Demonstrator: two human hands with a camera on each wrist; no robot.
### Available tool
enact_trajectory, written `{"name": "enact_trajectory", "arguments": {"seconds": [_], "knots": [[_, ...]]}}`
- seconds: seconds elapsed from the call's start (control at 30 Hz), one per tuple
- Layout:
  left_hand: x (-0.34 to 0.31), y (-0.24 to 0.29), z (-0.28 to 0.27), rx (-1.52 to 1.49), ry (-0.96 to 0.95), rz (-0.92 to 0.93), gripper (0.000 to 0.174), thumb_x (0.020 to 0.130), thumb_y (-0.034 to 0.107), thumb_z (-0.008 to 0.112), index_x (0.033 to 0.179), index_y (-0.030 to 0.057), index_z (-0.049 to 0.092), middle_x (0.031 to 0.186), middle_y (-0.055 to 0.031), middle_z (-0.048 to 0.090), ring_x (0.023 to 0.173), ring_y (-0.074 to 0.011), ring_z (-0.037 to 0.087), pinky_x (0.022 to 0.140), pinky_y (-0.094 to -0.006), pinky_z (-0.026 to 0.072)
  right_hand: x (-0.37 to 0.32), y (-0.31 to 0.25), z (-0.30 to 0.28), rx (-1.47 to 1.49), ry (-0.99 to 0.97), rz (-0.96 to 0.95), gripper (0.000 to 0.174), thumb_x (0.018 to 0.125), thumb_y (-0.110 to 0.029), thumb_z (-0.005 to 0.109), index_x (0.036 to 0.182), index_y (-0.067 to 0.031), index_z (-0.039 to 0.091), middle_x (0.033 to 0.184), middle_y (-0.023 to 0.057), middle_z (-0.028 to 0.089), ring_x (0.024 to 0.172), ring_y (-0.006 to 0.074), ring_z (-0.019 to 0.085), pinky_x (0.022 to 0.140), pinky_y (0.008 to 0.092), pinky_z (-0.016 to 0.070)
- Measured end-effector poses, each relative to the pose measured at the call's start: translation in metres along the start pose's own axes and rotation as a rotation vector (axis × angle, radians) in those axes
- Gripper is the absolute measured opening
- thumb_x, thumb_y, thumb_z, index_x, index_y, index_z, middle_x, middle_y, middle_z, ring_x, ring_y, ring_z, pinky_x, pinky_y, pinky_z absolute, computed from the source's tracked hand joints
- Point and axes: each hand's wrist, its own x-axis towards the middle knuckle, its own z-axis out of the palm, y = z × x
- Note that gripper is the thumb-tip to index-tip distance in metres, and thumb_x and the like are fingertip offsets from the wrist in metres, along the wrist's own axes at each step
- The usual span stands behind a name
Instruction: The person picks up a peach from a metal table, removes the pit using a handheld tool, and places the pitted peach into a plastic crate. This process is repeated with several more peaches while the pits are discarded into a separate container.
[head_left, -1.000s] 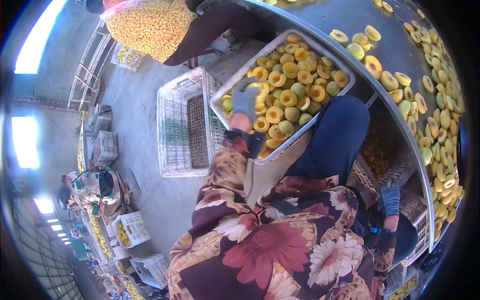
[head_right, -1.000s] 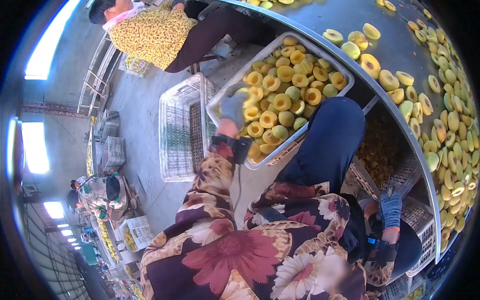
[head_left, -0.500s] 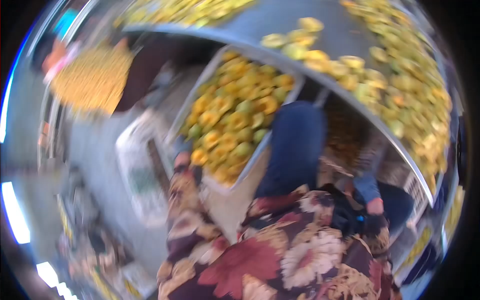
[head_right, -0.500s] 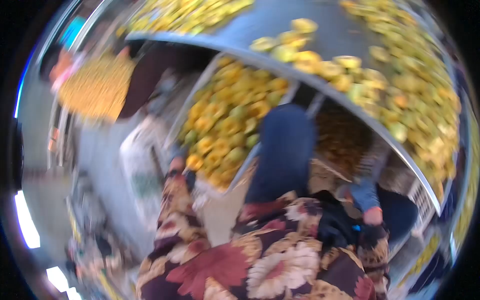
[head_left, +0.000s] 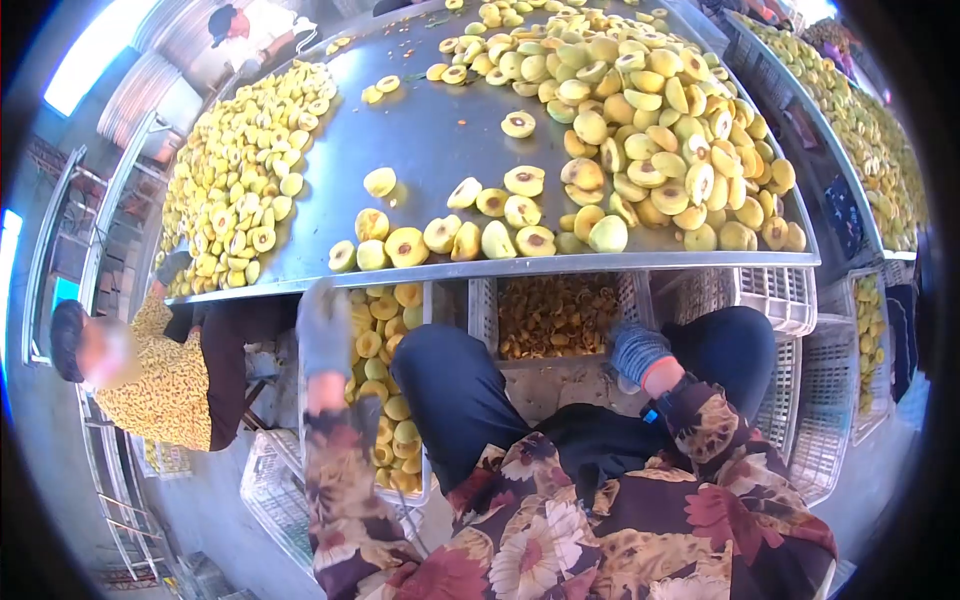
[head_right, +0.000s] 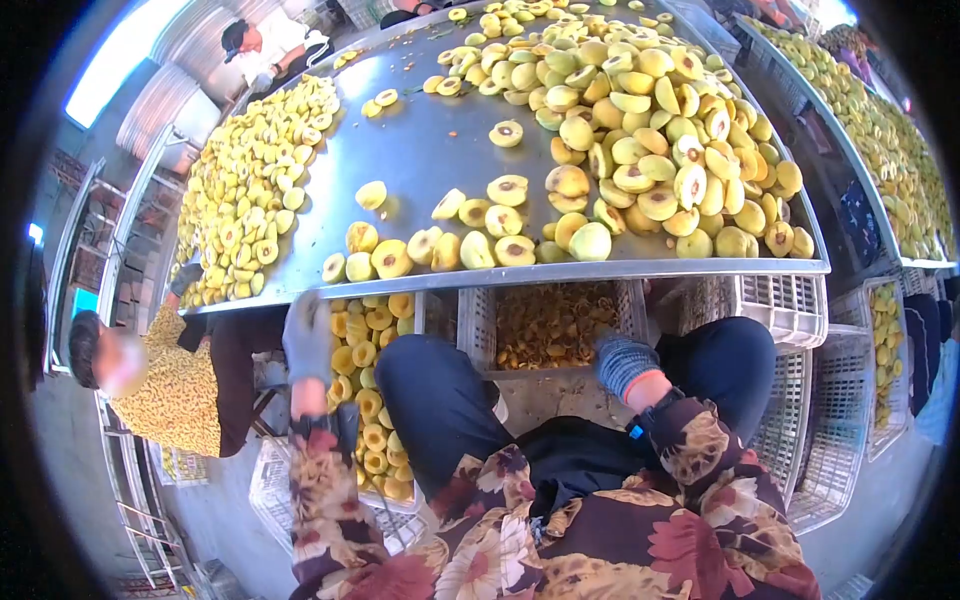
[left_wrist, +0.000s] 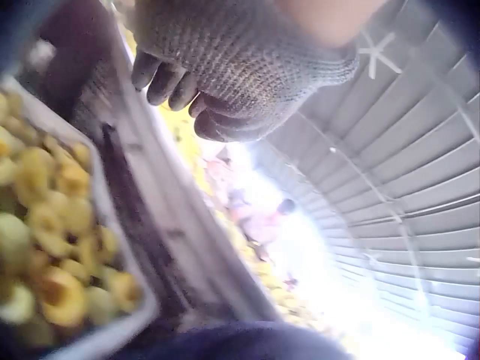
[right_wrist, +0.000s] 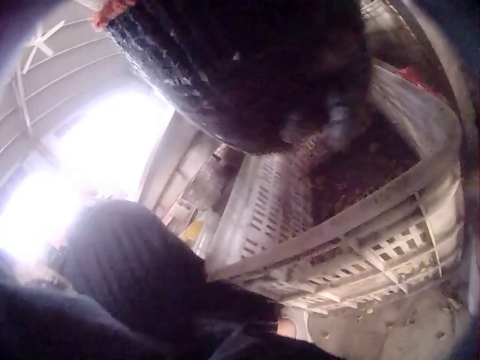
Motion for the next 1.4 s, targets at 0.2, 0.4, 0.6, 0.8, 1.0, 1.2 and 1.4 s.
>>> {"name": "enact_trajectory", "arguments": {"seconds": [0.2, 0.4, 0.6, 0.8, 1.0, 1.2, 1.4], "knots": [[0.075, 0.136, 0.145, 0.061, -0.512, 0.080, 0.033, 0.089, 0.027, 0.051, 0.112, 0.0043, 0.059, 0.110, -0.0216, 0.061, 0.105, -0.0339, 0.059, 0.087, -0.0390, 0.0461, -0.010, 0.001, -0.042, 0.134, -0.224, 0.202, 0.035, 0.085, -0.029, 0.056, 0.113, -0.0086, 0.059, 0.112, 0.0183, 0.061, 0.103, 0.0348, 0.059, 0.089, 0.0436, 0.0471], [0.122, 0.151, 0.266, 0.464, -0.656, 0.144, 0.045, 0.078, 0.028, 0.065, 0.118, 0.0082, 0.059, 0.118, -0.0189, 0.060, 0.108, -0.0333, 0.058, 0.091, -0.0388, 0.0470, -0.013, 0.020, -0.028, 0.156, -0.201, 0.028, 0.034, 0.086, -0.029, 0.054, 0.114, -0.0100, 0.059, 0.113, 0.0173, 0.060, 0.103, 0.0345, 0.059, 0.089, 0.0437, 0.0467], [0.120, 0.191, 0.279, 0.578, -1.219, 0.374, 0.054, 0.071, 0.027, 0.073, 0.119, 0.0063, 0.059, 0.117, -0.0129, 0.062, 0.105, -0.0282, 0.059, 0.089, -0.0363, 0.0472, -0.022, 0.018, -0.032, 0.171, -0.131, -0.132, 0.031, 0.085, -0.028, 0.055, 0.110, -0.0106, 0.061, 0.104, 0.0161, 0.063, 0.094, 0.0332, 0.062, 0.083, 0.0437, 0.0491], [0.130, 0.182, 0.281, 0.363, -1.088, 0.131, 0.039, 0.074, 0.023, 0.067, 0.110, 0.0074, 0.064, 0.105, -0.0119, 0.066, 0.096, -0.0234, 0.062, 0.084, -0.0340, 0.0493, -0.024, 0.016, -0.019, 0.114, -0.011, -0.167, 0.029, 0.086, -0.028, 0.053, 0.103, -0.0059, 0.058, 0.085, 0.0149, 0.067, 0.079, 0.0342, 0.065, 0.069, 0.0462, 0.0502], [0.177, 0.167, 0.292, 0.483, -0.470, 0.157, 0.047, 0.077, 0.024, 0.062, 0.121, 0.0072, 0.056, 0.118, -0.0213, 0.059, 0.107, -0.0338, 0.059, 0.092, -0.0393, 0.0466, -0.022, 0.016, -0.015, 0.156, -0.028, -0.162, 0.030, 0.086, -0.027, 0.051, 0.104, -0.0043, 0.058, 0.085, 0.0175, 0.066, 0.078, 0.0333, 0.065, 0.067, 0.0466, 0.0496], [0.218, 0.147, 0.343, 0.461, -0.517, -0.014, 0.053, 0.077, 0.027, 0.065, 0.121, 0.0013, 0.052, 0.118, -0.0217, 0.059, 0.110, -0.0357, 0.057, 0.094, -0.0400, 0.0455, -0.014, 0.010, -0.024, 0.186, -0.129, -0.167, 0.039, 0.083, -0.033, 0.055, 0.109, -0.0045, 0.056, 0.082, 0.0163, 0.065, 0.069, 0.0360, 0.063, 0.062, 0.0484, 0.0488], [0.218, 0.164, 0.344, 0.473, -0.839, 0.068, 0.066, 0.070, 0.024, 0.074, 0.128, 0.0017, 0.050, 0.116, -0.0170, 0.060, 0.098, -0.0237, 0.061, 0.083, -0.0337, 0.0485, -0.012, 0.000, -0.043, 0.202, -0.266, -0.099, 0.027, 0.086, -0.027, 0.052, 0.100, -0.0043, 0.058, 0.085, 0.0188, 0.066, 0.077, 0.0379, 0.064, 0.069, 0.0483, 0.0499]]}}
